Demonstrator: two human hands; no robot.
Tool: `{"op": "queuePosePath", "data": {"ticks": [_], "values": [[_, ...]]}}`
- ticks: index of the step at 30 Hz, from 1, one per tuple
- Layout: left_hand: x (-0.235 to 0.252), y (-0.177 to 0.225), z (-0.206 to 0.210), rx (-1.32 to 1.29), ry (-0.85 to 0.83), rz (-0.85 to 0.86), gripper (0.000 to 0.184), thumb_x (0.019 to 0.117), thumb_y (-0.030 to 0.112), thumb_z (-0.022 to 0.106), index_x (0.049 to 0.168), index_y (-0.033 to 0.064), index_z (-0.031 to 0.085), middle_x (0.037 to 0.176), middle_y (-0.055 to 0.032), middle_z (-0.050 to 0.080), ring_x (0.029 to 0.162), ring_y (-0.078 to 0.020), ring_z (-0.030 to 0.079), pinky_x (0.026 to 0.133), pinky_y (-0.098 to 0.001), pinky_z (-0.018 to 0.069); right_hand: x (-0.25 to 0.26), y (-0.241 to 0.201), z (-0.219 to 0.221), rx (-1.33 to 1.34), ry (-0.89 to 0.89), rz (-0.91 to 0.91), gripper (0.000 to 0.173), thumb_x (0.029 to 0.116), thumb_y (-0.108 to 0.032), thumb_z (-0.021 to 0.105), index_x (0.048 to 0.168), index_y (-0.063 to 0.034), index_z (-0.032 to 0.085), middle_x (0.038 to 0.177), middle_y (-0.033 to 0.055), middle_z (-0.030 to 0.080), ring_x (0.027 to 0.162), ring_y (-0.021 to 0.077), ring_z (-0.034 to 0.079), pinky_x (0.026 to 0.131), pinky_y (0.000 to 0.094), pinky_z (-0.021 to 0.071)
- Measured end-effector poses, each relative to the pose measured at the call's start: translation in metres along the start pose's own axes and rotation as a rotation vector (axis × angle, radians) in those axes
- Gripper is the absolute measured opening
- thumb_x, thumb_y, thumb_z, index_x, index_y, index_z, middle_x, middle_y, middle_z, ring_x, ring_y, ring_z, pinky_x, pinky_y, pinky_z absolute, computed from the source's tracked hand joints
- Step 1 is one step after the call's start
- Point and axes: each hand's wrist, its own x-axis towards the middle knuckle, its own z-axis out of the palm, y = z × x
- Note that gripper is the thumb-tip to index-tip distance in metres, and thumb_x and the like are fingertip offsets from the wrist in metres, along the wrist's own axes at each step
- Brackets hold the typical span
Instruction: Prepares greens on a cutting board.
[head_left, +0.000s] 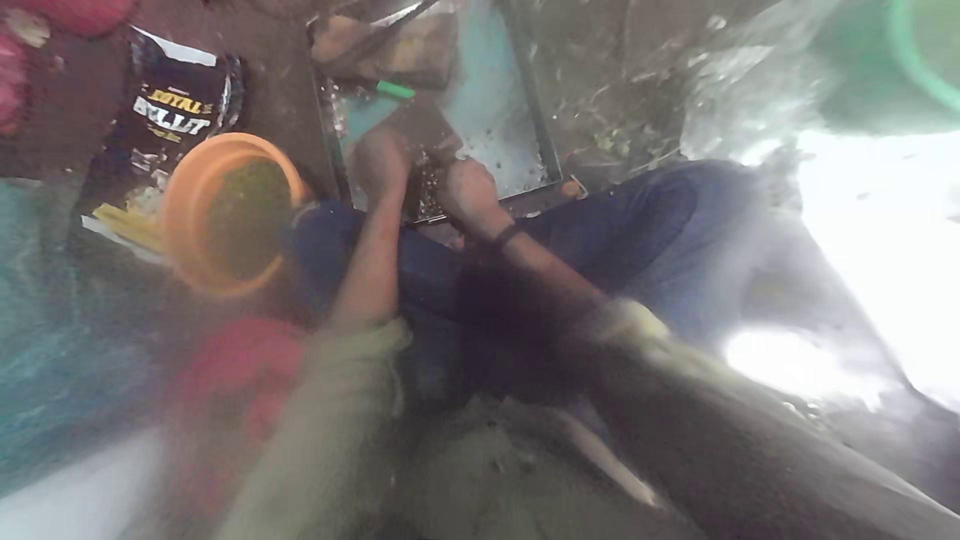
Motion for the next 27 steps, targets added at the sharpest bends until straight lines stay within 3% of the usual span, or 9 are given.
{"op": "queuePosePath", "data": {"ticks": [2,8,13,18,21,22,24,27], "values": [[0.000,-0.001,0.001,-0.006,0.006,0.015,0.021,0.0975,0.022,0.065,0.113,0.0150,0.077,0.117,-0.0133,0.075,0.114,-0.0335,0.070,0.100,-0.0590,0.0541,0.003,0.004,0.005,0.004,-0.011,0.012,0.035,0.0916,-0.026,0.065,0.122,-0.0085,0.068,0.105,0.0194,0.073,0.100,0.0394,0.072,0.078,0.0606,0.0572],[-0.009,0.004,-0.013,-0.121,-0.020,-0.104,0.027,0.1003,0.018,0.060,0.120,0.0067,0.074,0.128,-0.0183,0.070,0.126,-0.0346,0.064,0.109,-0.0551,0.0487,0.010,0.011,0.010,0.031,-0.006,-0.020,0.048,0.0951,-0.027,0.064,0.141,-0.0133,0.060,0.110,0.0199,0.072,0.104,0.0404,0.071,0.082,0.0612,0.0568],[-0.008,0.002,-0.009,-0.137,-0.016,-0.125,0.025,0.0969,0.025,0.063,0.114,0.0126,0.078,0.122,-0.0146,0.073,0.119,-0.0333,0.068,0.103,-0.0596,0.0517,0.018,-0.002,0.010,0.057,0.029,-0.028,0.027,0.1006,-0.025,0.056,0.108,-0.0030,0.070,0.106,0.0194,0.072,0.103,0.0372,0.072,0.082,0.0575,0.0576],[-0.004,0.003,-0.002,-0.047,-0.028,-0.096,0.026,0.0911,0.019,0.068,0.115,0.0149,0.077,0.124,-0.0158,0.072,0.122,-0.0358,0.066,0.104,-0.0618,0.0509,0.028,-0.018,0.012,0.030,0.015,0.006,0.032,0.1020,-0.026,0.054,0.118,-0.0016,0.067,0.111,0.0204,0.072,0.106,0.0380,0.071,0.083,0.0578,0.0580],[-0.003,0.004,0.001,0.014,-0.016,-0.100,0.025,0.0922,0.023,0.067,0.114,0.0139,0.077,0.126,-0.0157,0.071,0.123,-0.0352,0.065,0.104,-0.0607,0.0507,0.035,-0.022,0.014,-0.001,-0.003,-0.003,0.037,0.1024,-0.026,0.052,0.132,-0.0053,0.060,0.111,0.0196,0.072,0.106,0.0387,0.071,0.083,0.0586,0.0581],[-0.003,0.004,0.000,0.020,-0.010,-0.106,0.026,0.0932,0.024,0.066,0.114,0.0123,0.076,0.125,-0.0162,0.071,0.121,-0.0357,0.066,0.102,-0.0610,0.0520,0.037,-0.023,0.016,-0.020,0.001,-0.015,0.036,0.1026,-0.027,0.051,0.131,-0.0055,0.060,0.110,0.0195,0.072,0.105,0.0391,0.071,0.082,0.0589,0.0578],[-0.004,0.005,0.002,0.016,0.007,-0.115,0.026,0.0942,0.023,0.065,0.114,0.0098,0.075,0.122,-0.0174,0.072,0.118,-0.0367,0.068,0.099,-0.0617,0.0540,0.040,-0.024,0.021,-0.053,0.032,-0.032,0.033,0.1031,-0.029,0.051,0.117,-0.0051,0.069,0.109,0.0191,0.073,0.105,0.0388,0.071,0.081,0.0598,0.0574],[-0.003,0.005,0.002,0.013,0.020,-0.124,0.024,0.0954,0.024,0.064,0.112,0.0132,0.076,0.122,-0.0156,0.072,0.117,-0.0350,0.068,0.099,-0.0600,0.0545,0.044,-0.030,0.024,-0.086,0.038,-0.030,0.035,0.1045,-0.030,0.049,0.106,-0.0048,0.072,0.110,0.0194,0.073,0.104,0.0389,0.071,0.079,0.0604,0.0573]]}}
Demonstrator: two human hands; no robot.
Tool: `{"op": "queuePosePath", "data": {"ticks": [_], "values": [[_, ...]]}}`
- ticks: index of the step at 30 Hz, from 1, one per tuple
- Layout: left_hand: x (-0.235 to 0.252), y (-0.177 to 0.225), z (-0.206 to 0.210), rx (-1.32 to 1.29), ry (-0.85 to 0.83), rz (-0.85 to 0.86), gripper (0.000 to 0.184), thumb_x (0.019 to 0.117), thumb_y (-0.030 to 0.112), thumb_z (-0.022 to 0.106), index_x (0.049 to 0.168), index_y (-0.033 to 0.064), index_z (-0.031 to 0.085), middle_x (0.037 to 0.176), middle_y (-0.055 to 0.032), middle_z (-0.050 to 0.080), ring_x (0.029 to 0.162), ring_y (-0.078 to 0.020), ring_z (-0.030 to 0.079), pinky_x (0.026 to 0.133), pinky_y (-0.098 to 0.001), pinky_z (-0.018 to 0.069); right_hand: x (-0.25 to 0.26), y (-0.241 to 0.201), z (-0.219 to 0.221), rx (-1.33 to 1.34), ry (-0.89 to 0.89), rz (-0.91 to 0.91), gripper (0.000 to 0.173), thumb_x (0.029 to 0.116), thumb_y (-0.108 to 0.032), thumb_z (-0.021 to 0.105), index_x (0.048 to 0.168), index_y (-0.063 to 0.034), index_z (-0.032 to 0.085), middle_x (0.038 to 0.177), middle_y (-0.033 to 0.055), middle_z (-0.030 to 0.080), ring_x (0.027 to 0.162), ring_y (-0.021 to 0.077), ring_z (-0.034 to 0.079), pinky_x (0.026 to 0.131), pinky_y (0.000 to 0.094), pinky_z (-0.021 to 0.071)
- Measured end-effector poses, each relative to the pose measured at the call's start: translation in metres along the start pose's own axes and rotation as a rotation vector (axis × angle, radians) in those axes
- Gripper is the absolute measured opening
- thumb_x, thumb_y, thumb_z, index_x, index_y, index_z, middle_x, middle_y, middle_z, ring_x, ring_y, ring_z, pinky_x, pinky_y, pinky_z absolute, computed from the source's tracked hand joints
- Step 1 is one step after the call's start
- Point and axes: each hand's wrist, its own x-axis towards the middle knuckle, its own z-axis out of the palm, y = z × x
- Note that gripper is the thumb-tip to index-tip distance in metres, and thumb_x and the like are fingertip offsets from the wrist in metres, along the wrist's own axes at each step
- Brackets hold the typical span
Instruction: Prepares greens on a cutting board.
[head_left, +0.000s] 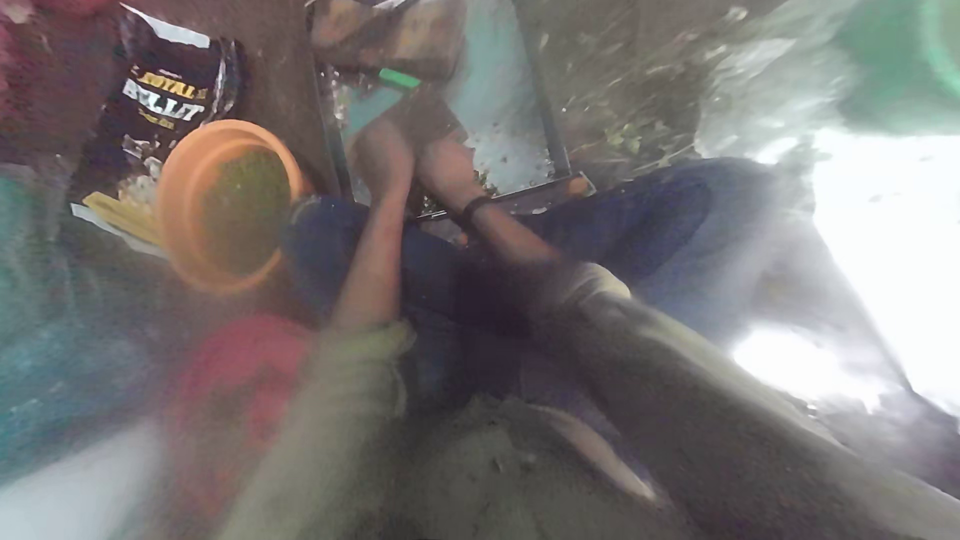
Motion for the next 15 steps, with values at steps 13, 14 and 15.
{"op": "queuePosePath", "data": {"ticks": [13,14,15], "values": [[-0.003,0.004,-0.009,-0.005,-0.020,0.043,0.023,0.0929,0.024,0.066,0.109,0.0127,0.077,0.120,-0.0151,0.073,0.118,-0.0352,0.067,0.101,-0.0612,0.0507,-0.016,0.010,0.016,-0.026,-0.006,-0.020,0.051,0.1027,-0.024,0.053,0.153,-0.0218,0.049,0.105,0.0204,0.074,0.096,0.0432,0.073,0.075,0.0613,0.0580],[-0.004,0.006,-0.011,0.004,-0.032,0.044,0.023,0.0932,0.023,0.065,0.109,0.0126,0.077,0.120,-0.0155,0.073,0.118,-0.0355,0.067,0.101,-0.0620,0.0503,-0.023,0.015,0.018,-0.053,-0.008,-0.022,0.055,0.1018,-0.021,0.053,0.156,-0.0241,0.045,0.103,0.0201,0.074,0.094,0.0430,0.073,0.073,0.0607,0.0576],[-0.006,0.007,-0.012,0.007,-0.043,0.042,0.022,0.0930,0.023,0.066,0.109,0.0130,0.078,0.120,-0.0155,0.074,0.118,-0.0355,0.068,0.101,-0.0627,0.0499,-0.032,0.020,0.018,-0.070,-0.022,-0.027,0.059,0.1008,-0.019,0.054,0.158,-0.0239,0.043,0.101,0.0208,0.073,0.093,0.0437,0.072,0.073,0.0612,0.0570]]}}
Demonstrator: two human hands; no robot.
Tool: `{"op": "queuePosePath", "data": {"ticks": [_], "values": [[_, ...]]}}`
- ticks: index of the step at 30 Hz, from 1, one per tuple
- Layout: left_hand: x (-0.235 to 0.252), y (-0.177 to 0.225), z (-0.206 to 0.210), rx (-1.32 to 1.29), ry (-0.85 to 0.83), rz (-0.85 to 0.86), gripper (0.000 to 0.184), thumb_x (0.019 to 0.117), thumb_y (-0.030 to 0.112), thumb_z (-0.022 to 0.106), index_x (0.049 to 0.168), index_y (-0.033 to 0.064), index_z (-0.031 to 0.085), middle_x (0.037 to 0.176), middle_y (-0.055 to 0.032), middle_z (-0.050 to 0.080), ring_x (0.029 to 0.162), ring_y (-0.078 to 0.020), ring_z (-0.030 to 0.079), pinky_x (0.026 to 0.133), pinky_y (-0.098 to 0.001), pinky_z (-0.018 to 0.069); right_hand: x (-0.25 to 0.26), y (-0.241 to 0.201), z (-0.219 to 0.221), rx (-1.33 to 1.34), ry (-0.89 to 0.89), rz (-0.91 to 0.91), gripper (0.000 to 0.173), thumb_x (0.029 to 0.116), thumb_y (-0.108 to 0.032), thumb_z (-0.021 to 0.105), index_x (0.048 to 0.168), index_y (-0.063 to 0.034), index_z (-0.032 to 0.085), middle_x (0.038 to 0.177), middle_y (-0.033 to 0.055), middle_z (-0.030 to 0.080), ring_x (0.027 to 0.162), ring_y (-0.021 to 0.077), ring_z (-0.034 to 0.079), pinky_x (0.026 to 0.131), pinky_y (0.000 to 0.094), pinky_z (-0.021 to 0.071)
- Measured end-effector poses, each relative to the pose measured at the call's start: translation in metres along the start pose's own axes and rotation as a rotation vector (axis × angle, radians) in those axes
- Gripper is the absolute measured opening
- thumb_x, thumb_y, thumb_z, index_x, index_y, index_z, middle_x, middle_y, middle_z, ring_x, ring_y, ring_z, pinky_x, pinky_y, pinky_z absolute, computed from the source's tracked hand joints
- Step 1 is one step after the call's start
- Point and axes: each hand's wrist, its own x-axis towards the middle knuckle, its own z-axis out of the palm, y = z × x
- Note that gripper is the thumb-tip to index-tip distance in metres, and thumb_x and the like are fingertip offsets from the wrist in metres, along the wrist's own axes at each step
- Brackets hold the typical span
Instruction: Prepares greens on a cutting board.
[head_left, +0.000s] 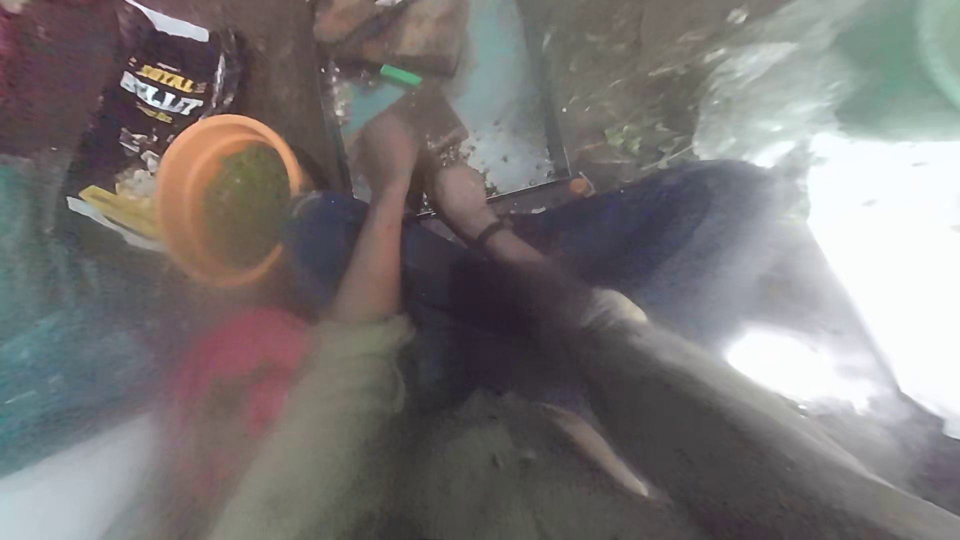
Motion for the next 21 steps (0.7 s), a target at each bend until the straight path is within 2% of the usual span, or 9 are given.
{"op": "queuePosePath", "data": {"ticks": [3,6,10,11,12,14,15,19,21], "values": [[0.001,0.001,0.001,-0.002,-0.005,-0.012,0.022,0.0925,0.024,0.067,0.109,0.0127,0.077,0.120,-0.0157,0.073,0.118,-0.0342,0.067,0.103,-0.0618,0.0496,-0.017,0.016,0.000,-0.013,-0.004,-0.004,0.057,0.0980,-0.020,0.058,0.154,-0.0247,0.049,0.100,0.0213,0.073,0.091,0.0436,0.072,0.072,0.0612,0.0571],[0.004,-0.005,0.004,-0.041,-0.017,-0.006,0.024,0.0937,0.024,0.067,0.111,0.0106,0.076,0.122,-0.0170,0.072,0.119,-0.0362,0.067,0.103,-0.0619,0.0511,-0.021,0.018,-0.013,0.011,-0.046,0.019,0.054,0.0949,-0.022,0.063,0.148,-0.0192,0.055,0.105,0.0215,0.073,0.096,0.0437,0.072,0.075,0.0626,0.0571],[0.005,-0.011,0.004,-0.110,-0.016,-0.011,0.024,0.0951,0.023,0.066,0.113,0.0104,0.076,0.123,-0.0174,0.072,0.120,-0.0356,0.067,0.104,-0.0600,0.0512,-0.013,0.007,-0.029,0.051,-0.007,0.024,0.048,0.0993,-0.022,0.056,0.147,-0.0147,0.055,0.105,0.0192,0.074,0.098,0.0407,0.072,0.076,0.0601,0.0572],[0.002,-0.010,0.001,-0.114,-0.016,-0.011,0.025,0.0953,0.023,0.065,0.113,0.0094,0.076,0.123,-0.0182,0.072,0.120,-0.0361,0.067,0.103,-0.0605,0.0512,-0.008,0.004,-0.029,0.055,0.010,0.026,0.039,0.1000,-0.023,0.056,0.136,-0.0105,0.062,0.105,0.0198,0.073,0.098,0.0409,0.073,0.076,0.0605,0.0574],[0.000,-0.009,0.000,-0.112,-0.018,-0.012,0.025,0.0956,0.022,0.064,0.113,0.0087,0.076,0.123,-0.0188,0.072,0.121,-0.0366,0.066,0.104,-0.0610,0.0501,-0.001,0.002,-0.028,0.058,0.014,0.031,0.030,0.1009,-0.025,0.056,0.120,-0.0060,0.068,0.106,0.0204,0.073,0.100,0.0406,0.072,0.077,0.0608,0.0574],[0.000,-0.009,0.000,-0.128,-0.025,-0.030,0.027,0.0979,0.023,0.061,0.115,0.0076,0.076,0.125,-0.0201,0.071,0.122,-0.0368,0.066,0.105,-0.0598,0.0500,0.010,-0.004,-0.029,0.055,-0.004,0.031,0.027,0.1010,-0.025,0.056,0.106,-0.0037,0.072,0.108,0.0204,0.073,0.102,0.0399,0.072,0.079,0.0609,0.0577],[0.002,-0.011,0.002,-0.137,-0.022,-0.039,0.028,0.0987,0.025,0.061,0.115,0.0078,0.076,0.125,-0.0202,0.071,0.122,-0.0365,0.066,0.105,-0.0591,0.0504,0.014,-0.006,-0.028,0.046,-0.006,0.016,0.026,0.1006,-0.025,0.056,0.103,-0.0038,0.072,0.108,0.0201,0.072,0.102,0.0397,0.072,0.078,0.0604,0.0579],[0.004,-0.012,0.004,-0.152,-0.003,-0.064,0.029,0.0960,0.027,0.065,0.115,0.0082,0.076,0.125,-0.0184,0.071,0.122,-0.0353,0.066,0.105,-0.0599,0.0507,0.028,-0.015,-0.024,0.042,-0.023,-0.028,0.027,0.1016,-0.026,0.055,0.111,-0.0060,0.072,0.112,0.0196,0.073,0.106,0.0399,0.071,0.081,0.0612,0.0575],[0.003,-0.010,0.005,-0.112,0.000,-0.058,0.027,0.0963,0.026,0.063,0.112,0.0087,0.076,0.125,-0.0174,0.071,0.122,-0.0349,0.066,0.104,-0.0593,0.0511,0.029,-0.019,-0.021,0.032,-0.044,-0.039,0.025,0.0997,-0.024,0.057,0.103,-0.0042,0.072,0.110,0.0194,0.072,0.106,0.0391,0.070,0.081,0.0604,0.0571]]}}
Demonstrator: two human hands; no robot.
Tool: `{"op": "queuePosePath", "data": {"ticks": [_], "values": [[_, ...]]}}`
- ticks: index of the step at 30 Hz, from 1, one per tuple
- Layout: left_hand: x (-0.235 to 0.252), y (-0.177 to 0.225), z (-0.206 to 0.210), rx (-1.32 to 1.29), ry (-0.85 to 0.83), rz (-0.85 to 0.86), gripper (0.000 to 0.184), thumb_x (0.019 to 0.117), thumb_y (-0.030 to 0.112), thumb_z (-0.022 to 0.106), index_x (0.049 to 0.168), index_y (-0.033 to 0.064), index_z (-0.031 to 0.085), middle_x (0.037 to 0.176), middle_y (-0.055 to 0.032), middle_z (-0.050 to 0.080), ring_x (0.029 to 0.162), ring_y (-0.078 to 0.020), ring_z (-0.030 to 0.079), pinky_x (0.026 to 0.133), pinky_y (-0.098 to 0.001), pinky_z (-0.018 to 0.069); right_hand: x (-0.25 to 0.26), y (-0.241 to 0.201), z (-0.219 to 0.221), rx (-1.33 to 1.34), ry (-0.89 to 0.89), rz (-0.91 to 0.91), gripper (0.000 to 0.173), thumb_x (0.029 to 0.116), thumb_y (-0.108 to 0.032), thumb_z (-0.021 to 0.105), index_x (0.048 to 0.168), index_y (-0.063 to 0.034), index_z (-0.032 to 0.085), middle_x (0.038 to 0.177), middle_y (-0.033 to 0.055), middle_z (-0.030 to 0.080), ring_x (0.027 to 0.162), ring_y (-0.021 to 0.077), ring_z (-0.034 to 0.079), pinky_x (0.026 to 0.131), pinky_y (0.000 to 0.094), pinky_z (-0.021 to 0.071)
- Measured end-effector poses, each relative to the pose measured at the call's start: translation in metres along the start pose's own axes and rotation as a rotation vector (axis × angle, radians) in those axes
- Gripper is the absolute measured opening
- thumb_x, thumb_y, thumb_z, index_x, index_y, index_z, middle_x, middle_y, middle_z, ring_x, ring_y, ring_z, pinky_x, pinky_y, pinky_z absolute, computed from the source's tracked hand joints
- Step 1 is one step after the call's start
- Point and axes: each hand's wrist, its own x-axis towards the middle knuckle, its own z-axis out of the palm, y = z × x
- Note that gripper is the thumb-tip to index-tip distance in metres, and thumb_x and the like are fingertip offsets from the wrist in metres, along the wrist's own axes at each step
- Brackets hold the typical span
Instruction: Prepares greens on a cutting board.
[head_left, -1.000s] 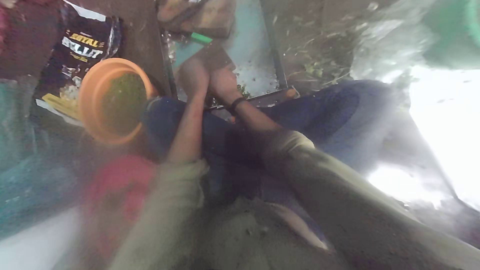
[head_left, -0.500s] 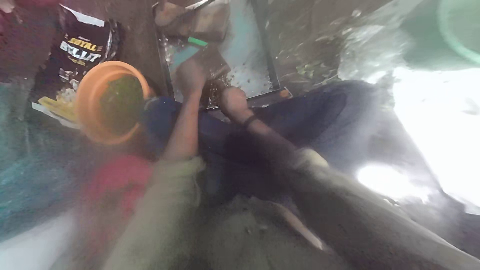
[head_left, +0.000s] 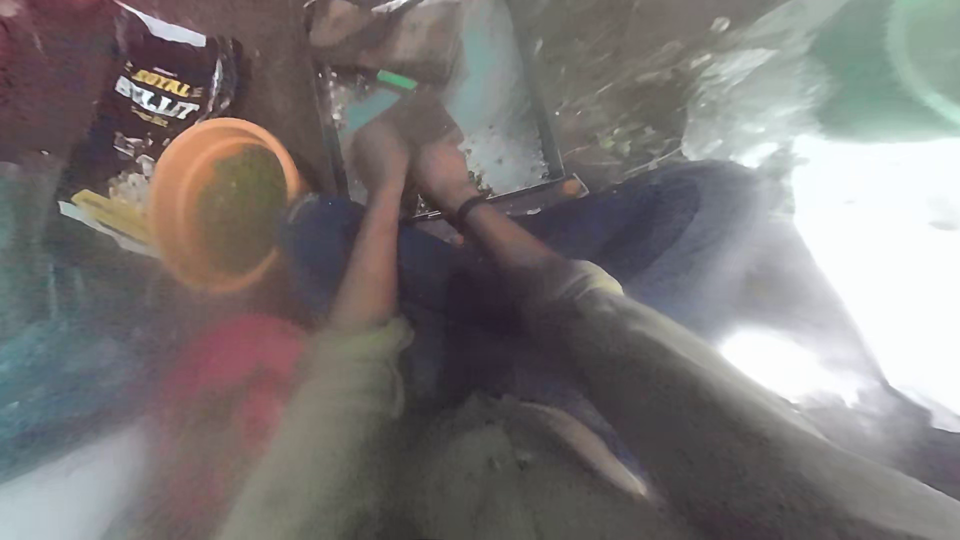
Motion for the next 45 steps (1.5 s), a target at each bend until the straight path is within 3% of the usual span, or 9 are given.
{"op": "queuePosePath", "data": {"ticks": [3,7,11,15,21,30,36,41,45], "values": [[0.003,0.001,0.003,0.054,0.017,0.014,0.024,0.0942,0.024,0.066,0.108,0.0080,0.076,0.120,-0.0173,0.072,0.117,-0.0355,0.068,0.100,-0.0598,0.0535,0.002,-0.002,0.008,-0.051,0.030,0.000,0.024,0.1001,-0.021,0.057,0.104,-0.0020,0.072,0.108,0.0222,0.072,0.103,0.0413,0.071,0.078,0.0604,0.0587],[0.000,0.007,0.000,0.058,0.012,-0.001,0.026,0.0950,0.024,0.065,0.111,0.0062,0.074,0.122,-0.0183,0.071,0.119,-0.0356,0.067,0.101,-0.0591,0.0526,0.001,-0.001,0.003,-0.058,0.037,0.032,0.036,0.1052,-0.022,0.049,0.133,-0.0023,0.060,0.118,0.0266,0.068,0.105,0.0448,0.070,0.080,0.0604,0.0586],[-0.001,0.011,-0.002,0.077,-0.021,-0.034,0.026,0.0954,0.023,0.063,0.112,0.0061,0.074,0.123,-0.0183,0.071,0.120,-0.0365,0.066,0.102,-0.0601,0.0518,0.000,0.000,-0.001,-0.040,0.000,0.046,0.028,0.1019,-0.026,0.055,0.109,-0.0076,0.074,0.114,0.0195,0.073,0.108,0.0408,0.070,0.083,0.0629,0.0564],[0.003,0.007,-0.001,0.087,-0.016,-0.049,0.027,0.0918,0.025,0.066,0.110,0.0079,0.075,0.120,-0.0165,0.073,0.115,-0.0350,0.069,0.096,-0.0617,0.0545,-0.016,0.012,0.013,-0.076,0.008,0.040,0.029,0.1020,-0.026,0.056,0.108,-0.0029,0.071,0.109,0.0244,0.072,0.102,0.0451,0.070,0.077,0.0647,0.0566],[-0.002,0.007,-0.009,0.001,-0.073,-0.021,0.029,0.0945,0.023,0.065,0.116,0.0056,0.075,0.125,-0.0210,0.070,0.123,-0.0380,0.065,0.104,-0.0617,0.0497,-0.043,0.028,0.004,-0.058,-0.026,0.101,0.032,0.0967,-0.033,0.061,0.103,-0.0035,0.071,0.104,0.0213,0.072,0.099,0.0414,0.071,0.075,0.0629,0.0561],[0.002,0.001,0.001,0.003,0.010,-0.025,0.029,0.0988,0.022,0.059,0.115,0.0033,0.074,0.126,-0.0212,0.070,0.122,-0.0374,0.065,0.104,-0.0602,0.0504,0.005,-0.004,-0.005,-0.023,0.044,-0.016,0.035,0.1040,-0.030,0.050,0.108,-0.0040,0.073,0.113,0.0208,0.073,0.109,0.0412,0.069,0.084,0.0645,0.0551],[0.001,0.006,-0.003,0.025,-0.041,-0.036,0.029,0.0982,0.023,0.059,0.112,0.0026,0.073,0.126,-0.0195,0.070,0.122,-0.0359,0.066,0.103,-0.0600,0.0515,0.006,-0.001,0.002,-0.043,-0.041,0.083,0.034,0.0980,-0.037,0.060,0.109,-0.0074,0.073,0.114,0.0199,0.072,0.107,0.0407,0.070,0.081,0.0638,0.0556],[-0.001,0.010,-0.010,0.029,-0.068,-0.049,0.027,0.0949,0.022,0.062,0.110,0.0025,0.073,0.122,-0.0199,0.071,0.120,-0.0362,0.067,0.101,-0.0606,0.0516,-0.024,0.018,0.008,-0.110,-0.080,0.063,0.027,0.0991,-0.027,0.058,0.104,-0.0042,0.071,0.106,0.0228,0.072,0.100,0.0434,0.071,0.074,0.0645,0.0558],[-0.006,0.012,-0.010,0.017,-0.060,-0.058,0.028,0.0877,0.026,0.069,0.105,0.0039,0.074,0.118,-0.0191,0.072,0.115,-0.0363,0.068,0.097,-0.0624,0.0532,-0.041,0.030,-0.001,-0.094,-0.079,0.086,0.030,0.0990,-0.031,0.057,0.097,-0.0034,0.070,0.100,0.0213,0.072,0.095,0.0413,0.071,0.071,0.0622,0.0555]]}}
